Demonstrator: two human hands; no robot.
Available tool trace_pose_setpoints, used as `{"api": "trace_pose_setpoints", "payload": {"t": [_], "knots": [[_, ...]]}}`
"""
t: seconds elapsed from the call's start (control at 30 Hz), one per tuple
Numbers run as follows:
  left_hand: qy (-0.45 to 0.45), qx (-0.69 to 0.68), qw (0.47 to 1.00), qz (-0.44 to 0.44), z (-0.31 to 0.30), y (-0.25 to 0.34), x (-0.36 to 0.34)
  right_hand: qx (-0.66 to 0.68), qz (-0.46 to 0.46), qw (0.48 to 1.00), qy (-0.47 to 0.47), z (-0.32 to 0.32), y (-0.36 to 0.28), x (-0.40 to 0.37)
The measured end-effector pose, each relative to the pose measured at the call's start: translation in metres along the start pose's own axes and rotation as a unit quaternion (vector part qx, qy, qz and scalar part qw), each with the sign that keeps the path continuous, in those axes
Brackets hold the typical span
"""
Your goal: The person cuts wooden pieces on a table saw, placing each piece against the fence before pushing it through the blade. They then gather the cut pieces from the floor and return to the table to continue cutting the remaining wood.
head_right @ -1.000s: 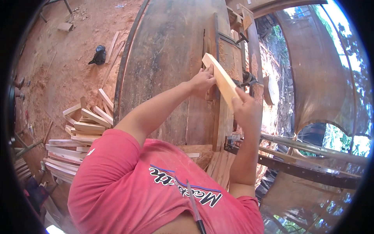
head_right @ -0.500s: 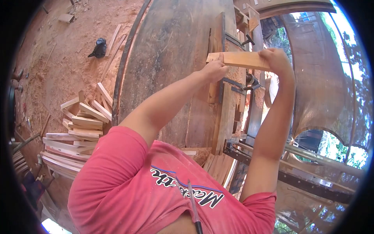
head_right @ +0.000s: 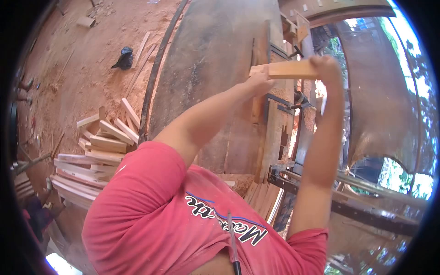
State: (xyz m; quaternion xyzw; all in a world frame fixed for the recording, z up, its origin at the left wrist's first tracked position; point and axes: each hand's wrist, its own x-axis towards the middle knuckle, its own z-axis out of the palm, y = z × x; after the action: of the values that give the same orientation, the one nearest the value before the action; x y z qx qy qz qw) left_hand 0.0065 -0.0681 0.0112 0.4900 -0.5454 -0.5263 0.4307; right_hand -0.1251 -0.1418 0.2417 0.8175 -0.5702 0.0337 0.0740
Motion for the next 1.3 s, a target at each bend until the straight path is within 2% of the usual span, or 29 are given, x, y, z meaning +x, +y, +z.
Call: {"api": "trace_pose_setpoints", "payload": {"t": [0.03, 0.07, 0.1, 0.13, 0.17, 0.2, 0.27, 0.33, 0.4, 0.43, 0.5, 0.57, 0.6, 0.67, 0.73, 0.77, 0.8, 0.83, 0.87, 0.9, 0.97, 1.03, 1.1, 1.13, 1.17, 1.2, 1.23, 1.27, 1.3], "knots": [[0.028, 0.019, 0.999, 0.042, 0.009, -0.010, -0.006, 0.071, 0.130, 0.989, -0.012, -0.003, -0.024, -0.040], [0.055, 0.037, 0.994, 0.085, 0.022, -0.029, -0.010, 0.089, 0.151, 0.985, -0.007, -0.014, -0.055, -0.090], [0.010, 0.101, 0.989, 0.111, 0.035, -0.058, -0.010, 0.097, 0.186, 0.977, 0.025, -0.006, -0.072, -0.136], [-0.037, 0.166, 0.976, 0.134, 0.042, -0.079, -0.015, 0.111, 0.165, 0.980, 0.022, 0.012, -0.068, -0.175], [-0.063, 0.084, 0.994, 0.042, 0.033, -0.066, -0.038, 0.144, 0.238, 0.959, -0.059, 0.016, -0.088, -0.213], [-0.089, 0.006, 0.994, -0.056, 0.027, -0.053, -0.068, 0.146, 0.253, 0.953, -0.083, 0.041, -0.090, -0.247], [-0.103, 0.008, 0.992, -0.079, 0.034, -0.068, -0.093, 0.099, 0.245, 0.961, -0.079, 0.086, -0.109, -0.307], [-0.116, 0.013, 0.987, -0.109, 0.043, -0.075, -0.125, 0.193, 0.254, 0.937, -0.143, 0.105, -0.122, -0.346], [-0.055, 0.042, 0.994, -0.083, 0.049, -0.074, -0.160, 0.279, 0.262, 0.915, -0.126, 0.116, -0.133, -0.376], [-0.065, 0.054, 0.993, -0.084, 0.046, -0.071, -0.175, 0.351, 0.259, 0.892, -0.117, 0.110, -0.145, -0.382], [-0.083, 0.083, 0.987, -0.111, 0.032, -0.065, -0.203, 0.367, 0.249, 0.885, -0.144, 0.100, -0.147, -0.395], [-0.075, -0.038, 0.981, -0.177, 0.007, -0.056, -0.227, 0.573, 0.215, 0.772, -0.171, 0.106, -0.132, -0.410], [-0.064, -0.049, 0.981, -0.174, -0.012, -0.047, -0.244, 0.622, 0.232, 0.741, -0.101, 0.108, -0.125, -0.411], [-0.046, -0.058, 0.981, -0.178, -0.039, -0.039, -0.266, 0.398, 0.290, 0.870, 0.005, 0.134, -0.090, -0.410], [0.085, -0.239, 0.961, -0.112, -0.059, -0.044, -0.294, 0.118, 0.232, 0.959, 0.109, 0.159, -0.054, -0.414], [0.110, -0.235, 0.958, -0.124, -0.071, -0.039, -0.308, 0.150, 0.257, 0.952, 0.068, 0.172, -0.039, -0.418], [0.218, -0.190, 0.953, -0.089, -0.087, -0.034, -0.318, 0.145, 0.273, 0.951, 0.024, 0.179, -0.029, -0.419], [0.330, -0.137, 0.932, -0.058, -0.108, -0.034, -0.335, 0.263, 0.298, 0.913, -0.089, 0.172, -0.024, -0.414], [0.375, -0.126, 0.915, -0.075, -0.130, -0.044, -0.355, 0.254, 0.275, 0.918, -0.134, 0.176, -0.020, -0.418], [0.445, -0.110, 0.887, -0.054, -0.151, -0.057, -0.372, 0.126, 0.298, 0.936, -0.136, 0.179, -0.029, -0.421], [0.536, -0.086, 0.839, -0.039, -0.189, -0.100, -0.407, 0.125, 0.293, 0.933, -0.167, 0.170, -0.035, -0.419], [0.571, 0.282, 0.763, -0.111, -0.224, -0.166, -0.457, 0.118, 0.284, 0.933, -0.186, 0.180, -0.020, -0.422], [0.520, 0.356, 0.748, -0.208, -0.247, -0.189, -0.507, 0.256, 0.243, 0.930, -0.105, 0.217, 0.019, -0.432], [0.563, 0.331, 0.700, -0.289, -0.248, -0.198, -0.524, 0.298, 0.226, 0.927, -0.012, 0.222, 0.018, -0.434], [0.599, 0.302, 0.645, -0.365, -0.246, -0.207, -0.541, 0.299, 0.221, 0.928, -0.014, 0.219, 0.025, -0.436], [0.586, 0.294, 0.638, -0.405, -0.247, -0.225, -0.565, 0.457, 0.317, 0.829, -0.054, 0.196, 0.019, -0.433], [0.569, 0.285, 0.631, -0.444, -0.250, -0.239, -0.588, 0.593, 0.402, 0.692, -0.091, 0.167, 0.002, -0.428], [0.570, 0.285, 0.630, -0.443, -0.252, -0.242, -0.604, 0.637, 0.422, 0.643, -0.065, 0.141, -0.028, -0.425], [0.558, 0.295, 0.615, -0.473, -0.253, -0.238, -0.617, 0.637, 0.422, 0.642, -0.064, 0.141, -0.029, -0.427]]}}
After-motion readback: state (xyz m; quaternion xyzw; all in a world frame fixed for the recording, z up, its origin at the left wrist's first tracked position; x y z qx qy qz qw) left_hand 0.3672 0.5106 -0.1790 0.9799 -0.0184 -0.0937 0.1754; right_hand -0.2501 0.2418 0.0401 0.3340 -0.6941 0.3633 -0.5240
